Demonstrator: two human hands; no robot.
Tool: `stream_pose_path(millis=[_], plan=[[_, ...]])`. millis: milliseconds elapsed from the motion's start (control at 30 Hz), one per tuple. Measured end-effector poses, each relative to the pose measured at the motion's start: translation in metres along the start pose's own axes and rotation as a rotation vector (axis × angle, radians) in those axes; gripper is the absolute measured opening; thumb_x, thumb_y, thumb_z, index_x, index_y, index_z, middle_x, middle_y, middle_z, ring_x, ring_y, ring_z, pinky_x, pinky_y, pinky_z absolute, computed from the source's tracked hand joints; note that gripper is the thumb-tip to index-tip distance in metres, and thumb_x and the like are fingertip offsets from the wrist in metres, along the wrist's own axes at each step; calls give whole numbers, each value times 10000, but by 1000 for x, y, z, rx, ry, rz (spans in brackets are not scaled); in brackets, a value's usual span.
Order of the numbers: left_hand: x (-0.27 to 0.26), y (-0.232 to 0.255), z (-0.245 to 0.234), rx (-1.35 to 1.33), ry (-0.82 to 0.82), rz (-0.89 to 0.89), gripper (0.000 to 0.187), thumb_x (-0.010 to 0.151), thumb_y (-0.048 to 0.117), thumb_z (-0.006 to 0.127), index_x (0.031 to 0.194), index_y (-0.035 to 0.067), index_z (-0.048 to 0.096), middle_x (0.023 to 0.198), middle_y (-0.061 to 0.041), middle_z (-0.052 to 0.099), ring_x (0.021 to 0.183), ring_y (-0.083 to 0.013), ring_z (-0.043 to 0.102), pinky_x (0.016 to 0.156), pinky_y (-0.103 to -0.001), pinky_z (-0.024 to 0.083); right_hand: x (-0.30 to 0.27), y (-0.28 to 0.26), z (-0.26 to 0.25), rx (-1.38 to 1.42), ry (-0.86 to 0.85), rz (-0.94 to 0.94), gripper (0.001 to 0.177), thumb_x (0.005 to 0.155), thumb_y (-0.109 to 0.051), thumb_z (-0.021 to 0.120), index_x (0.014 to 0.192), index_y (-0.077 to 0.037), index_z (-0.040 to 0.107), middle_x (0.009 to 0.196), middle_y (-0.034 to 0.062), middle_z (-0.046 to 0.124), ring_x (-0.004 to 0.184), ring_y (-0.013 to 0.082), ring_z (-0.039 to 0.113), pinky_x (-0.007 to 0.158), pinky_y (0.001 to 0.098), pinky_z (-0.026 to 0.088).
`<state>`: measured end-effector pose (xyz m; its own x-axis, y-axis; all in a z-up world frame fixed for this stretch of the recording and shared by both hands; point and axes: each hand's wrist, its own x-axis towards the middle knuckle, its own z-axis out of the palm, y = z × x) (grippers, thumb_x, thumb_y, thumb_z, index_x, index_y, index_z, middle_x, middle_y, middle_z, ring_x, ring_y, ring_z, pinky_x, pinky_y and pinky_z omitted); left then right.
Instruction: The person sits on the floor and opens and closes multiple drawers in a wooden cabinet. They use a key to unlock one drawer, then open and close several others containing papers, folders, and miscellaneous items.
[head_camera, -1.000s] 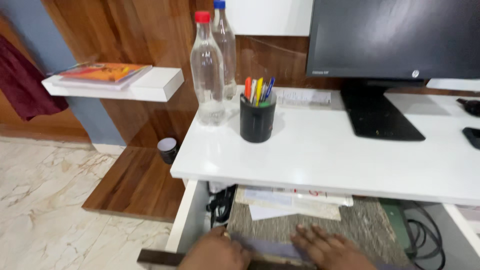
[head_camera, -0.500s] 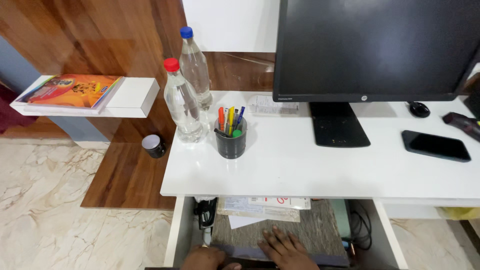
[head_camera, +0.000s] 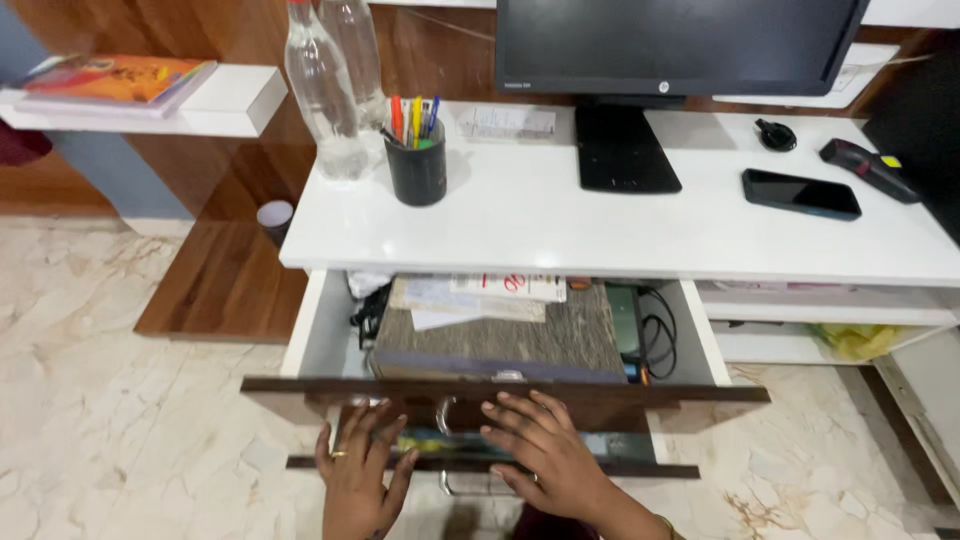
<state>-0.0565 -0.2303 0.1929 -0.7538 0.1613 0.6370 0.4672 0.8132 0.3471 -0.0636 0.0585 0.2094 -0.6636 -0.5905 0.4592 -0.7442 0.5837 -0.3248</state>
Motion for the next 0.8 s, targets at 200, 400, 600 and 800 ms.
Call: stream_pose_path(millis=[200,400,600,800], plan=[[-98,47,52,-101,-257,-167,350,918,278,660,1251,167,649,1300,-17,637,1331,-222,519,1192,-551,181,-158,8,28,-97,185,157,233,937,-226,682,1163,-181,717,1242,9,660,1282,245,565,1143,478,382],[-120,28,128,84,-414,-223,616,826,291,679,1392,91,540,1444,-127,522,1387,-306,396,1104,-634,165,-228,53,46,-345,0,597,517,798,-257,725,1285,-98,647,1282,120,619,1256,288,494,1050,495,327],[-103,21,151,239,-585,-348,502,869,376,697,1315,161,618,1347,-69,617,1339,-250,506,1169,-607,216,-226,82,43,-331,-38,633,439,838,-251,725,1257,-141,660,1254,35,676,1246,214,567,1119,464,329],[-96,26,145,247,-612,-387,335,859,364,761,1124,164,720,1147,-53,711,1172,-224,630,1152,-525,298,-221,85,37,-276,-35,699,270,864,-213,710,1127,-161,744,1138,20,740,1147,211,634,1092,412,360]])
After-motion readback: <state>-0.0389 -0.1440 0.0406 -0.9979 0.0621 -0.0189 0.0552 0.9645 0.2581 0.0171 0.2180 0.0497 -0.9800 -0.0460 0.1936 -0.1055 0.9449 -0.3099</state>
